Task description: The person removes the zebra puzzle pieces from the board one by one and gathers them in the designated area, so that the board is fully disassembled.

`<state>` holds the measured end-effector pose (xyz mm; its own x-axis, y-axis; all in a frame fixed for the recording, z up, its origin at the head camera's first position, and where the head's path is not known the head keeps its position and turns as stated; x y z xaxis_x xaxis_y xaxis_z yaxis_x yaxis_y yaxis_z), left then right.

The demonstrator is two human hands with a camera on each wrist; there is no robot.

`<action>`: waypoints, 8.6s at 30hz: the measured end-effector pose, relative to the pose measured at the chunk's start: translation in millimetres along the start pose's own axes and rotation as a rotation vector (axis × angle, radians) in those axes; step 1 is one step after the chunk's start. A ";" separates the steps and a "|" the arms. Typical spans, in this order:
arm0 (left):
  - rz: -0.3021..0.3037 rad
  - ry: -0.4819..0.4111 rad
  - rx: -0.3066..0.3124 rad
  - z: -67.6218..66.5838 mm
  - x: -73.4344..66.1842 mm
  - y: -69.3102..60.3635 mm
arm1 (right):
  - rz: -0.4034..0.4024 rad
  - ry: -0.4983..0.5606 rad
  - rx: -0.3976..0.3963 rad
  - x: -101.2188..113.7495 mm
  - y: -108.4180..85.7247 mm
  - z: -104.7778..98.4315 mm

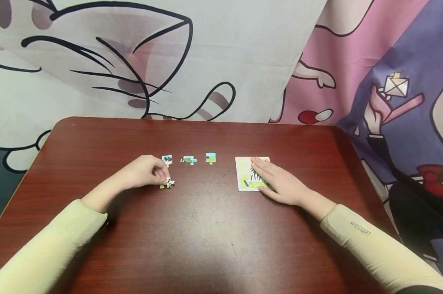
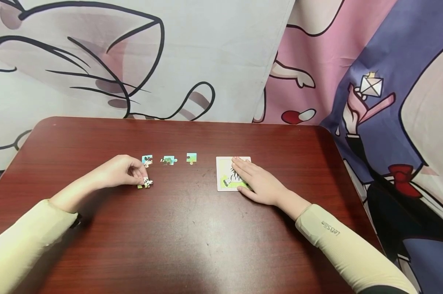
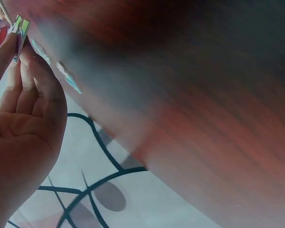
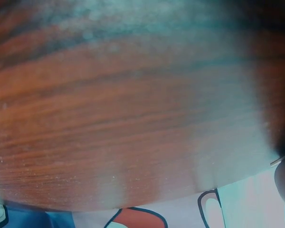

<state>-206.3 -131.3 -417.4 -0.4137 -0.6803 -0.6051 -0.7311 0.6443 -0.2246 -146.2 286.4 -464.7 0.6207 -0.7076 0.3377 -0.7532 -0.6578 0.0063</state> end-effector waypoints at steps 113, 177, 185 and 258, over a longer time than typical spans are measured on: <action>0.143 0.228 0.024 84.1 -150.9 174.9 | -0.015 -0.011 -0.090 -12.8 -19.5 -6.4; 0.178 0.114 -0.142 82.3 -157.9 167.5 | 0.007 -0.017 -0.070 -13.0 -20.0 -3.1; 0.183 0.045 -0.149 78.4 -158.7 165.0 | 0.012 -0.016 -0.071 -13.1 -20.0 -3.1; 0.014 -0.023 -0.137 13.9 -16.2 50.7 | -0.020 -0.054 -0.080 -13.1 -18.9 -1.8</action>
<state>-229.1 -82.8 -429.6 -0.4130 -0.6626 -0.6248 -0.7932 0.5988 -0.1107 -140.5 308.5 -467.6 0.6453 -0.7086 0.2854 -0.7540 -0.6508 0.0890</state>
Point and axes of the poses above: each hand's wrist, its own y-axis towards the middle knuckle, its own z-axis out of the palm, x = y × z, the point moved 3 cm from there along y, towards the middle knuckle, and after that the axes turned 7 degrees about y, right-handed, at the moved point
